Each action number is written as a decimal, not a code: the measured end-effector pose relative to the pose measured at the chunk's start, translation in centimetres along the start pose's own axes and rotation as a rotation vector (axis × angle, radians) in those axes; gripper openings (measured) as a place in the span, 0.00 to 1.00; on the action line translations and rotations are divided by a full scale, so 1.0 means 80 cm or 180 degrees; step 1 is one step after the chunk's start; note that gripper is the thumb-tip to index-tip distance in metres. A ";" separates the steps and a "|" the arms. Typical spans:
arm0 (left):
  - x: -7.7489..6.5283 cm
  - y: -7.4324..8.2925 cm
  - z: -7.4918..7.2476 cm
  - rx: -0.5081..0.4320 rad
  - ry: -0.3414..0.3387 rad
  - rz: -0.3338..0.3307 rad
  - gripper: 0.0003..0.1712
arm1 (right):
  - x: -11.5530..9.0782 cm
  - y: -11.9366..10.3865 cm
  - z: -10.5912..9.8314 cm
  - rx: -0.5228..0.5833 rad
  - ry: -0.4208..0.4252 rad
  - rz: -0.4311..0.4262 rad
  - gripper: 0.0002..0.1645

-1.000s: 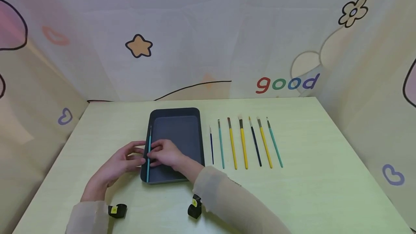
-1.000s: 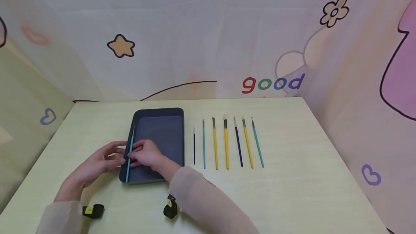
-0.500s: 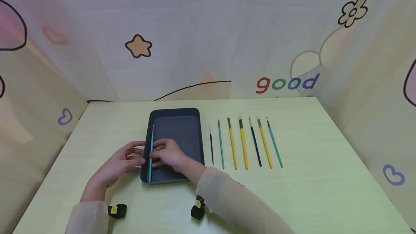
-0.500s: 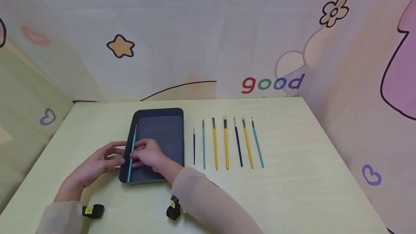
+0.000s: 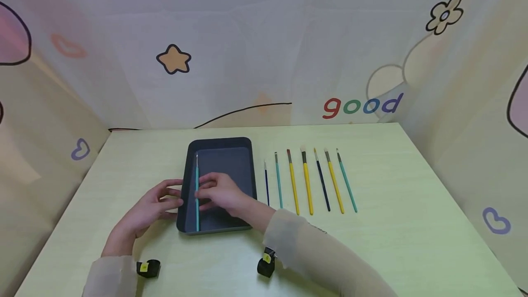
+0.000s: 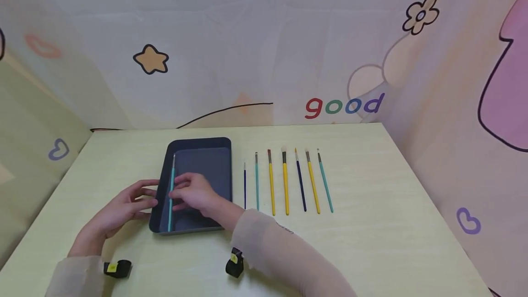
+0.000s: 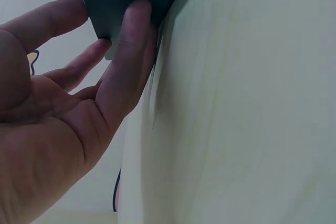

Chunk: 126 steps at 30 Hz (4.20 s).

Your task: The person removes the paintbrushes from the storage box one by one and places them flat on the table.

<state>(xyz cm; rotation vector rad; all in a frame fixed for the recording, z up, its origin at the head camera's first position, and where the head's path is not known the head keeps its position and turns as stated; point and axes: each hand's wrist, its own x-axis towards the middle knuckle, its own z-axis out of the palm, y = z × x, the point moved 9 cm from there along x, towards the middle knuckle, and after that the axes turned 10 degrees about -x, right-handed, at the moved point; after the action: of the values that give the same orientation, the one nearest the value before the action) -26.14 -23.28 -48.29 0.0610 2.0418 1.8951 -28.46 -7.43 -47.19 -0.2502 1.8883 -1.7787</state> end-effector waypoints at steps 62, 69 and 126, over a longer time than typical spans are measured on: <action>-0.009 0.006 -0.017 0.0342 0.0449 0.0188 0.29 | -0.066 0.017 -0.176 -0.0961 0.0713 0.0244 0.21; -0.010 0.006 -0.018 0.0319 0.0439 0.0174 0.29 | -0.050 0.017 -0.167 -0.1514 0.0773 0.0163 0.20; -0.014 -0.002 -0.026 0.0333 0.0286 0.0128 0.32 | -0.054 -0.011 -0.155 -0.3165 0.0756 -0.0320 0.25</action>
<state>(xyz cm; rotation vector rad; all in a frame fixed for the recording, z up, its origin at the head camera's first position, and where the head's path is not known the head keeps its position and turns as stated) -25.65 -25.61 -48.08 0.0441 2.2146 1.8442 -31.07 5.34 -45.36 -0.4956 2.8411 -0.7927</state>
